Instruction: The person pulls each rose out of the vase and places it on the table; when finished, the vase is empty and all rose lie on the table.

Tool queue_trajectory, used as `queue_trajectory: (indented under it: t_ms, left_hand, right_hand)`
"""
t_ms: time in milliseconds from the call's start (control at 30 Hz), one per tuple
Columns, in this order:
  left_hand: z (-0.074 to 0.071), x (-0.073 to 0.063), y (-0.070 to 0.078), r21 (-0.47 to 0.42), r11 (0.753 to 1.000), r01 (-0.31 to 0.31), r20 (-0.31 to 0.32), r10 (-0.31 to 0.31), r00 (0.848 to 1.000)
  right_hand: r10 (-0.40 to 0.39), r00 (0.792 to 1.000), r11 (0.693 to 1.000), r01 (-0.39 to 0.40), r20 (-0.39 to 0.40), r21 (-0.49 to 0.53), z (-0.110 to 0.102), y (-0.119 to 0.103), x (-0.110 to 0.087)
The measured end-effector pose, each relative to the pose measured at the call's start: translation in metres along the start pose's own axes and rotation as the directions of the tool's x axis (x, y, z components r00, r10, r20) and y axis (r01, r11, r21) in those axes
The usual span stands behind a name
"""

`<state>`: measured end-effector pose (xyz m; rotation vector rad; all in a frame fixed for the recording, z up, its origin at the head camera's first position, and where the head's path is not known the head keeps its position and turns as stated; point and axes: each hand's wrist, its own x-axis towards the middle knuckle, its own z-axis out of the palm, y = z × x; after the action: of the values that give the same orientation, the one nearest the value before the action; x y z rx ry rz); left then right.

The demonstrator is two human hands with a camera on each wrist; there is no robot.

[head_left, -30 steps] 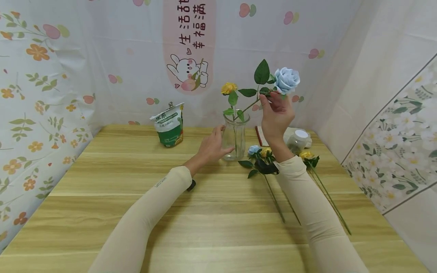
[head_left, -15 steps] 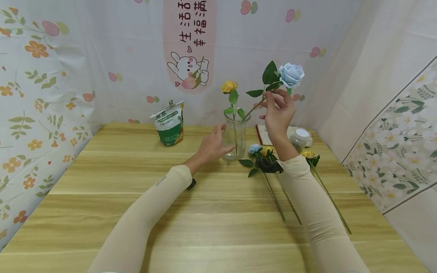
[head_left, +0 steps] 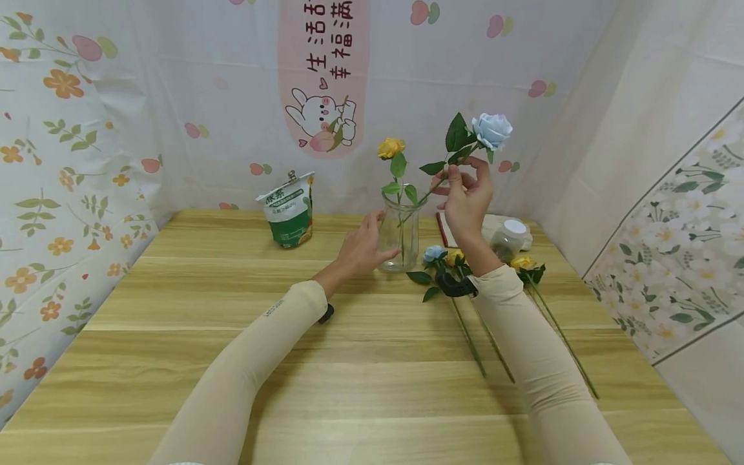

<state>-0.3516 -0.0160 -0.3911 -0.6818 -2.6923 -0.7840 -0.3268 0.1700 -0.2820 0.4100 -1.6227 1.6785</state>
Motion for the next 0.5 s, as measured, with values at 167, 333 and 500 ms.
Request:
queue_trajectory:
  t_ms: [167, 333, 500]
  left_hand:
    - [0.001, 0.001, 0.000, -0.016, 1.000, 0.001, 0.004, -0.001, 1.000]
    - [0.001, 0.001, 0.000, -0.021, 1.000, 0.005, 0.008, -0.005, 1.000]
    - [0.001, 0.001, -0.001, -0.020, 1.000, 0.009, 0.007, -0.009, 1.000]
  right_hand:
    - [-0.022, 0.999, 0.999, 0.023, 0.025, -0.028, 0.004, 0.006, -0.007]
    - [-0.056, 0.997, 0.998, 0.056, 0.046, -0.016, 0.006, 0.013, -0.013]
    - [-0.123, 0.991, 0.992, 0.123, 0.043, -0.004, 0.006, 0.016, -0.016]
